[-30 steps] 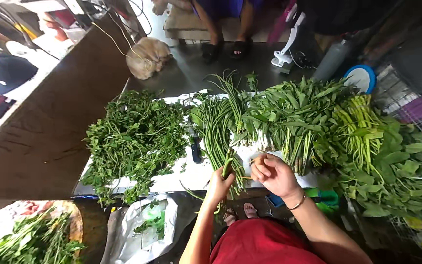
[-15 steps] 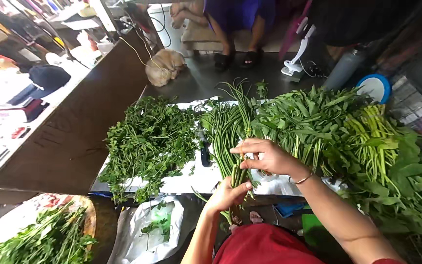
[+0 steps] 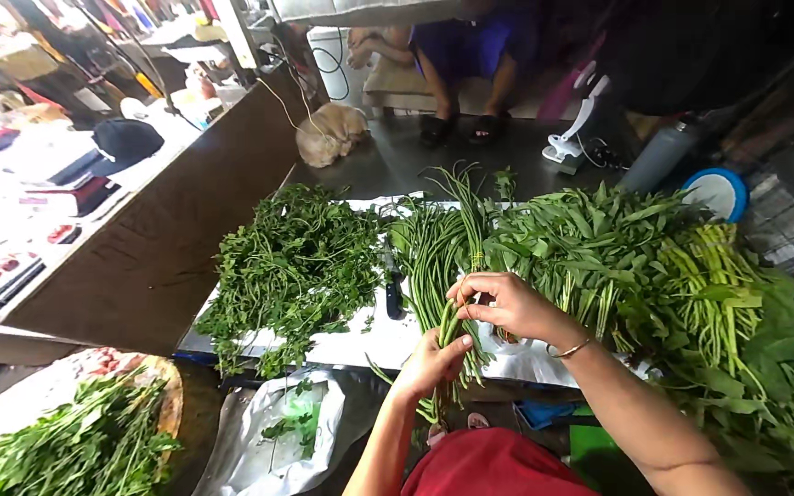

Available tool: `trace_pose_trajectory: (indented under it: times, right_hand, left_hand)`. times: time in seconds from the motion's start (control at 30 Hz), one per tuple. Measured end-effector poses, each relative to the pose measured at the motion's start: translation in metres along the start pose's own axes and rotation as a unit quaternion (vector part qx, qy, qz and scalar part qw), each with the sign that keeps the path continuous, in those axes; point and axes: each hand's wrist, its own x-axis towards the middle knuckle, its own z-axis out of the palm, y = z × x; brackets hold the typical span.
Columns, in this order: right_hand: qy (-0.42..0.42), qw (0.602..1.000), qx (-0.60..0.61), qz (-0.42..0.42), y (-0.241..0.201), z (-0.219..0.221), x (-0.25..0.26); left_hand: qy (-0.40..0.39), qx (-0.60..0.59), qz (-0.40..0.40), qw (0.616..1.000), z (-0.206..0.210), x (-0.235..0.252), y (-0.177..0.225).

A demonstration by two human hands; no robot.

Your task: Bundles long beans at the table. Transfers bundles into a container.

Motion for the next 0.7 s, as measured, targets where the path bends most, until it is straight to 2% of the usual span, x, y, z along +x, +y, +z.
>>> trace_pose_trajectory:
  times: [0.13,0.23,0.33,0.43,0.5,0.6,0.7]
  right_hand:
    - [0.039,0.998,0.055,0.011,0.003,0.007,-0.003]
    - [0.086,0.996,0.026,-0.024,0.008,0.020,-0.004]
    - [0.141,0.989,-0.007,-0.046,0.017,0.031,-0.004]
    - [0.162,0.986,0.020,-0.039,0.025,0.030,-0.003]
    - [0.159,0.986,0.033,-0.033,0.029,0.027,-0.002]
    - [0.099,0.993,0.055,0.014,0.026,0.018,0.000]
    - [0.029,0.984,0.165,0.058,0.033,0.017,0.007]
  left_hand:
    - [0.050,0.081,0.019,0.995,0.006,0.004,-0.005]
    - [0.096,0.145,0.024,0.984,0.007,0.008,-0.010]
    - [0.131,0.168,0.039,0.976,0.010,0.008,-0.010]
    - [0.125,0.157,0.087,0.976,0.011,0.003,-0.007]
    - [0.100,0.133,0.099,0.981,0.011,0.000,-0.009]
    - [0.092,0.187,0.102,0.973,0.009,0.001,-0.014]
    - [0.085,0.213,0.117,0.966,0.008,0.002,-0.015]
